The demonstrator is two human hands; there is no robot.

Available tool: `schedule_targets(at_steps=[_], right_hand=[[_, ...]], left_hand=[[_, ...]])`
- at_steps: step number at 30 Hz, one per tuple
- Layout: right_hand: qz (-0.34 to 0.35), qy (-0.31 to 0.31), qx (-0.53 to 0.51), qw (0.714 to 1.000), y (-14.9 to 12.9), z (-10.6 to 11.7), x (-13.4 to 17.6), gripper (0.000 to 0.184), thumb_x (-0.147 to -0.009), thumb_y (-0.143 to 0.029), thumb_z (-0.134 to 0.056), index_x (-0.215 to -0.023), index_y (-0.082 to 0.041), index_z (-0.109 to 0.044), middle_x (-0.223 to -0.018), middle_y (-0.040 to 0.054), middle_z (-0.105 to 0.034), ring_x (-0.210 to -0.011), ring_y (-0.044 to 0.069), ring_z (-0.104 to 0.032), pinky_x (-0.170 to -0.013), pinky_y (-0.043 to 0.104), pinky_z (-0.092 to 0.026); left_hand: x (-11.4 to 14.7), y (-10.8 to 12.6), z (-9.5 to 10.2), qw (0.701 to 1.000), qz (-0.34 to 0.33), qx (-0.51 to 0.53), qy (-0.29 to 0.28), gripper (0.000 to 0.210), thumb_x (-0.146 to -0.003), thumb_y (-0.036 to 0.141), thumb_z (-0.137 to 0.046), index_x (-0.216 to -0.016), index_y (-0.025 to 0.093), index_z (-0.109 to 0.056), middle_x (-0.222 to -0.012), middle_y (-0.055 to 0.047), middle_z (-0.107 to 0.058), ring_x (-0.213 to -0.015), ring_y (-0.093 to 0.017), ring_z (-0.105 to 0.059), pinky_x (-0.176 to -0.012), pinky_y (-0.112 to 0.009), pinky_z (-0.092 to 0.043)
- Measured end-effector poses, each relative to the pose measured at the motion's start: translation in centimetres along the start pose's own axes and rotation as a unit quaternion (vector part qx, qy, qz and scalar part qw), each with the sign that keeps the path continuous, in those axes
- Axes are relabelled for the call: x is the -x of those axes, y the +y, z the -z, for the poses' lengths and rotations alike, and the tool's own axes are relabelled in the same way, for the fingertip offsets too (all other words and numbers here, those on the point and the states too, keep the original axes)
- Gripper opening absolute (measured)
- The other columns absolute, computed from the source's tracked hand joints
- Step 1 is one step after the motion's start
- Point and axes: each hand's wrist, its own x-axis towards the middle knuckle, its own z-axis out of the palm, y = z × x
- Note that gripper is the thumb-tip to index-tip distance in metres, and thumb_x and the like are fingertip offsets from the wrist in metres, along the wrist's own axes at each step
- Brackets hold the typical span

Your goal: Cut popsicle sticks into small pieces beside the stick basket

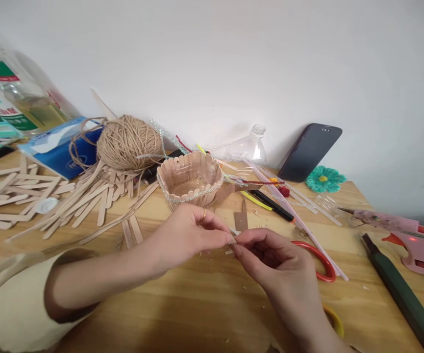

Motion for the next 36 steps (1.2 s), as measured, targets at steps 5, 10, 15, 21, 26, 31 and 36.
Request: schedule_targets(at_steps=[5,10,15,21,26,31,36], right_hand=[[0.005,0.006,0.002,1.0,-0.1,-0.1,0.1,0.006,-0.064,-0.025,-0.072,-0.067,-0.022,-0.068,-0.063,-0.0018,-0.067,-0.06,0.015,-0.061,-0.059,0.025,-0.052],[-0.014,0.001,-0.041,0.999,0.1,0.1,-0.1,0.007,-0.068,-0.029,-0.071,-0.07,-0.022,-0.07,-0.063,-0.0024,-0.067,-0.06,0.012,-0.061,-0.057,0.019,-0.05],[-0.035,-0.043,-0.052,0.997,0.5,0.3,-0.2,0.01,-0.071,-0.032,-0.071,-0.071,-0.022,-0.071,-0.064,-0.0012,-0.068,-0.06,0.012,-0.06,-0.058,0.019,-0.05],[-0.026,-0.047,-0.047,0.997,0.6,0.2,-0.3,0.007,-0.07,-0.03,-0.071,-0.07,-0.022,-0.072,-0.062,-0.0016,-0.069,-0.057,0.011,-0.061,-0.056,0.018,-0.05],[0.011,-0.061,-0.03,0.998,1.2,0.3,-0.6,0.008,-0.071,-0.03,-0.07,-0.071,-0.021,-0.072,-0.062,-0.0005,-0.069,-0.055,0.012,-0.062,-0.052,0.019,-0.051],[0.023,-0.075,-0.031,0.996,1.4,0.6,-0.6,0.006,-0.073,-0.028,-0.069,-0.073,-0.023,-0.072,-0.063,-0.0016,-0.07,-0.057,0.01,-0.061,-0.054,0.016,-0.05],[0.036,-0.076,-0.028,0.996,1.4,0.7,-0.7,0.007,-0.074,-0.027,-0.068,-0.07,-0.023,-0.072,-0.061,-0.0018,-0.068,-0.055,0.01,-0.06,-0.052,0.016,-0.048]], left_hand=[[0.2,-0.2,-0.2,0.999,-0.028,0.016,0.018,0.004,-0.061,0.021,-0.066,-0.06,0.017,-0.066,-0.056,0.004,-0.061,-0.055,-0.01,-0.049,-0.058,-0.023,-0.038],[0.0,-0.6,-0.3,0.998,-0.039,0.04,0.023,0.005,-0.064,0.021,-0.065,-0.061,0.017,-0.065,-0.057,0.004,-0.059,-0.055,-0.009,-0.047,-0.056,-0.022,-0.037],[0.1,-0.7,-0.3,0.997,-0.052,0.057,0.011,0.007,-0.067,0.019,-0.064,-0.061,0.018,-0.065,-0.057,0.004,-0.061,-0.056,-0.009,-0.05,-0.058,-0.021,-0.039],[0.3,-0.7,-0.5,0.995,-0.068,0.066,0.013,0.01,-0.068,0.014,-0.062,-0.06,0.017,-0.065,-0.056,0.005,-0.061,-0.057,-0.008,-0.051,-0.06,-0.02,-0.04],[0.3,-0.8,-0.5,0.994,-0.077,0.074,0.012,0.01,-0.069,0.013,-0.061,-0.059,0.017,-0.064,-0.054,0.006,-0.06,-0.056,-0.007,-0.051,-0.06,-0.02,-0.04],[0.2,-0.9,-0.6,0.994,-0.076,0.072,0.013,0.01,-0.068,0.014,-0.061,-0.06,0.016,-0.065,-0.054,0.006,-0.06,-0.055,-0.007,-0.048,-0.057,-0.019,-0.038],[0.2,-0.8,-0.3,0.997,-0.042,0.068,0.005,0.006,-0.066,0.019,-0.065,-0.061,0.016,-0.066,-0.056,0.004,-0.061,-0.055,-0.008,-0.048,-0.055,-0.02,-0.038]])
